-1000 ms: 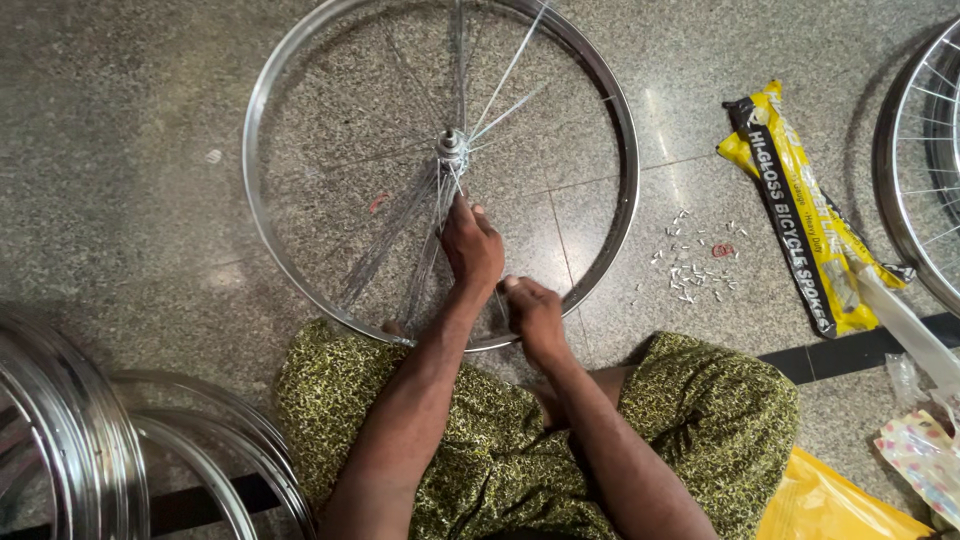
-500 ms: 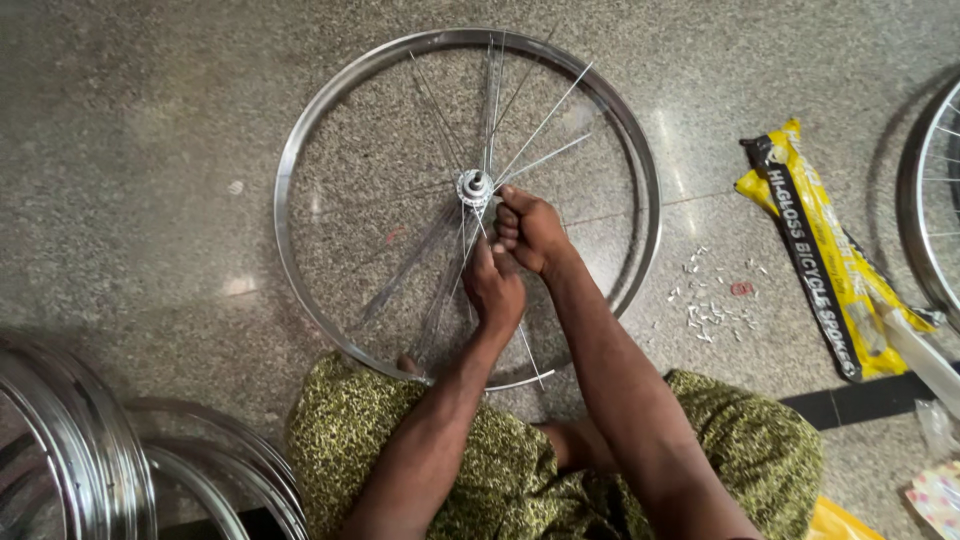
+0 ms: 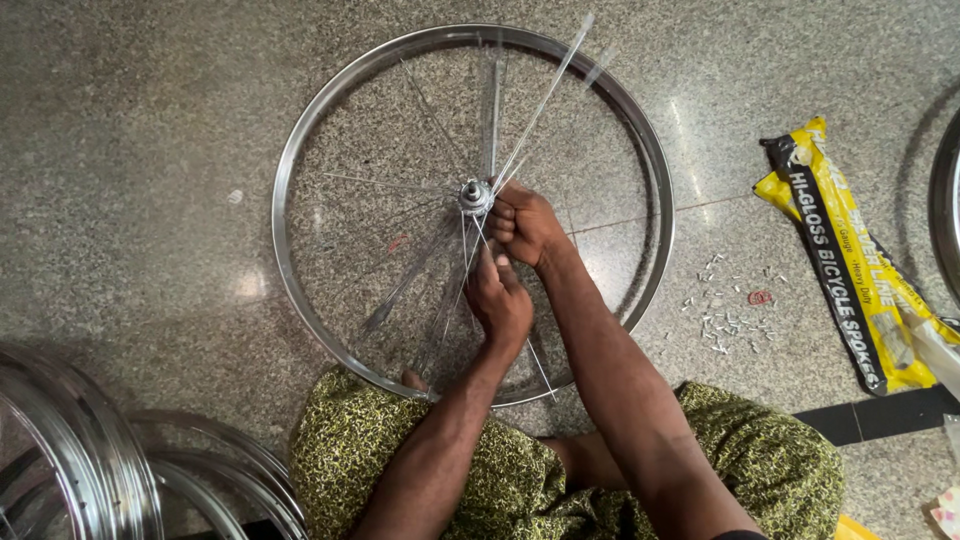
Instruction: The person inserts metal spokes into the hub and aligns them with the holes in the bicycle rim by hand while sitting on the floor.
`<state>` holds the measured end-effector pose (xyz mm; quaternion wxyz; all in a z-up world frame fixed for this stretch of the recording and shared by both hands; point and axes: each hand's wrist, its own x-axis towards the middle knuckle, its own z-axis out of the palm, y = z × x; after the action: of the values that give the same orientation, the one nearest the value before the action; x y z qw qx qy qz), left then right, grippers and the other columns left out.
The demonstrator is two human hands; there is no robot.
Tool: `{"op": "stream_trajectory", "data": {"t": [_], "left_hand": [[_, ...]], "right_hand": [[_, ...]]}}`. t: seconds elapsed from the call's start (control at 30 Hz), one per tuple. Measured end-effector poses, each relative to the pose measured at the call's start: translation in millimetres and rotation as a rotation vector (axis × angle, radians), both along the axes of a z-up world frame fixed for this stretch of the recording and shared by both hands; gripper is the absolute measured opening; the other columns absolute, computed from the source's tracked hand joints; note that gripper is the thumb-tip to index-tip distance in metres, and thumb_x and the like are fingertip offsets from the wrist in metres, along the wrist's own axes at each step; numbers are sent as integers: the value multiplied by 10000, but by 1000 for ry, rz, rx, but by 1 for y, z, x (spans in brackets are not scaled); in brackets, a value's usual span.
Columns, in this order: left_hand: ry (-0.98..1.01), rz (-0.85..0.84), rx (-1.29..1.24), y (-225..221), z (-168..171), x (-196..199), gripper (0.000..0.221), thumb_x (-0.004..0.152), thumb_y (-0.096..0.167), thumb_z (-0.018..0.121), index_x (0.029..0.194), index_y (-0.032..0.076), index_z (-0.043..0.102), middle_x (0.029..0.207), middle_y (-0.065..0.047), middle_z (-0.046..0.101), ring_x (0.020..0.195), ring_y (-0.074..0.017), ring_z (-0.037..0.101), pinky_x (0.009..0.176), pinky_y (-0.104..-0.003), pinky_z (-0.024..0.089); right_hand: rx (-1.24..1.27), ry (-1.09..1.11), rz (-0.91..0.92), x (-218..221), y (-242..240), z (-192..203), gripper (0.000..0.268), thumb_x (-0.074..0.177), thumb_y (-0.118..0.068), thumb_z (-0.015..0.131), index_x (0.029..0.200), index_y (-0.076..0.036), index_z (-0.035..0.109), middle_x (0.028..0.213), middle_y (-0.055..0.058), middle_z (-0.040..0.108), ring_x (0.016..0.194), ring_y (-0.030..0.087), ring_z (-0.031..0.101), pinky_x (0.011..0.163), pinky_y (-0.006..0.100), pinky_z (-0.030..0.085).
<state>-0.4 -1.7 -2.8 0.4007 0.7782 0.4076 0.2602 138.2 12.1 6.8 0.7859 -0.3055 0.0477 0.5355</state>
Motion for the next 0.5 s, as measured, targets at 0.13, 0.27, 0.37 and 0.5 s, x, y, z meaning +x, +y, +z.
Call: {"op": "stream_trajectory", "data": {"t": [0.13, 0.27, 0.37, 0.5], "left_hand": [[32, 7, -23, -3, -10, -1, 423, 1057, 196, 485, 1388, -57, 556, 1252, -236, 672, 1150, -392, 626, 1008, -517, 435], [-43, -1, -5, -4, -7, 0, 386, 1070, 184, 475, 1380, -26, 569, 1212, -196, 695, 1116, -340, 648, 1002, -484, 438], [-63, -12, 75, -9, -2, -5, 354, 1067, 168, 482, 1349, -15, 591, 1198, -188, 710, 1113, -342, 642, 1006, -497, 408], [-41, -30, 62, -8, 4, 0, 355, 1063, 201, 507, 1341, 3, 605, 1192, -195, 708, 1106, -365, 628, 999, -499, 405]], "right_hand": [[-28, -19, -123, 2, 0, -7, 159, 1050, -134, 521, 896, -95, 512, 627, -34, 419, 513, 82, 372, 434, 231, 329], [-219, -197, -430, 12, -18, 5, 120, 1005, -105, 594, 898, -113, 540, 642, -38, 423, 509, 77, 364, 429, 235, 318], [-225, -133, -657, 2, -71, 21, 123, 1000, -164, 559, 896, -101, 574, 665, -22, 454, 512, 76, 373, 422, 230, 294], [-318, -299, -752, -70, -151, 49, 200, 1049, -198, 522, 891, -82, 557, 705, -4, 480, 545, 83, 389, 445, 233, 323]]}}
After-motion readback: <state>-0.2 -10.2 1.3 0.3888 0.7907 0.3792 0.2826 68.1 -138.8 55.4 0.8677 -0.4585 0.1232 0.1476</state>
